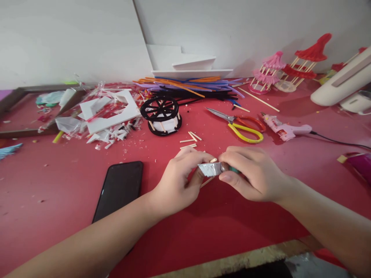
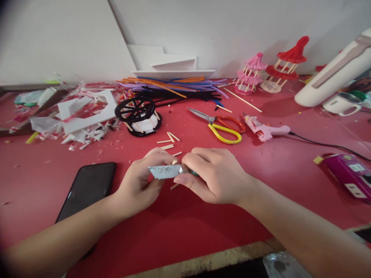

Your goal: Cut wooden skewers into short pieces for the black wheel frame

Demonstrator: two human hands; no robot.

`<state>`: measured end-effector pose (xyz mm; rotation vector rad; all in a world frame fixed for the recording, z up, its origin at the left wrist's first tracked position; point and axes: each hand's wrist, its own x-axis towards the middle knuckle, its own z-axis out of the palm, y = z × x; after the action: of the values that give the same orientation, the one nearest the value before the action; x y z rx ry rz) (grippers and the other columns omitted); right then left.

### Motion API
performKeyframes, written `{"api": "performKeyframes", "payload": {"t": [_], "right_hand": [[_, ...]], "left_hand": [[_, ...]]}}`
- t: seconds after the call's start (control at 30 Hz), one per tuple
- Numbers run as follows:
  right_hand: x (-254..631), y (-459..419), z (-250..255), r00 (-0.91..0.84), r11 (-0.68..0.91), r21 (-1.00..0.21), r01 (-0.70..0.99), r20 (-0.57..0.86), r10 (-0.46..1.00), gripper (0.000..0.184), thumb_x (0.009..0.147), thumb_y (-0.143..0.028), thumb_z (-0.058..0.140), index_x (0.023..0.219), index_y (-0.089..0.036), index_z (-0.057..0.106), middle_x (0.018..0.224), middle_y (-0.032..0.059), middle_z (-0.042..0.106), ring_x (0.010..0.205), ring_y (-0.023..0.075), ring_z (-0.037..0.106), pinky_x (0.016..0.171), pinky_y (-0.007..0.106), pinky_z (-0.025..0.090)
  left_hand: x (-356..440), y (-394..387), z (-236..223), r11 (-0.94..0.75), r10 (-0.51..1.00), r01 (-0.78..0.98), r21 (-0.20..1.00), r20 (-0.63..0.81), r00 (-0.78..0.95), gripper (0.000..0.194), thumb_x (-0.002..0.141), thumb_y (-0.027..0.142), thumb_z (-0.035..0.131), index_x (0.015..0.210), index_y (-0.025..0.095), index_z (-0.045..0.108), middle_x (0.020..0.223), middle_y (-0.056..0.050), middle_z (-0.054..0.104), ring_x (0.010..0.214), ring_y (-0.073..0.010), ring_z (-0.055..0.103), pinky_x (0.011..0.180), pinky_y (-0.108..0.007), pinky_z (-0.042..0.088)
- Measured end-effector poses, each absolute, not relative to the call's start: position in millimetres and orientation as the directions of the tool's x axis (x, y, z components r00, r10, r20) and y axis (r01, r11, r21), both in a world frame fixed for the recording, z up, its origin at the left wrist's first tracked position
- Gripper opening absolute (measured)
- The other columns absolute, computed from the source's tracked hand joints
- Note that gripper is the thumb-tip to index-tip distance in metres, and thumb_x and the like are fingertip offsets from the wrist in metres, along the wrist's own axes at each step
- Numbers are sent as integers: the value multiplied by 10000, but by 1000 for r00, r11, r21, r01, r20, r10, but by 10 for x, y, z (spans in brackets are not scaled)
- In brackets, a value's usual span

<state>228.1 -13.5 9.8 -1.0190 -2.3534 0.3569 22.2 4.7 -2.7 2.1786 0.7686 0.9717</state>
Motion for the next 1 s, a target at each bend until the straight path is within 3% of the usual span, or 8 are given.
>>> {"api": "performKeyframes", "payload": {"t": [0.7,1.0], "right_hand": [[2287,-142,87,-570,656,-444,610,329,753,339,955,-431,402,788,-160,518,673,-1,484,590,113,410,557,259,306],[2281,-146,102,-579,661,-460,592,328,747,326,951,-434,404,788,-171,505,670,-8,470,584,113,393,545,258,292]], "left_hand": [[218,35,-15,-661,712,284,694,462,528,331,736,-52,434,931,164,593,840,-24,679,794,-139,600,783,-296,482],[221,59,-12,-690,680,253,678,490,545,266,790,-12,467,921,181,596,808,-27,689,750,-138,614,767,-302,489]]}}
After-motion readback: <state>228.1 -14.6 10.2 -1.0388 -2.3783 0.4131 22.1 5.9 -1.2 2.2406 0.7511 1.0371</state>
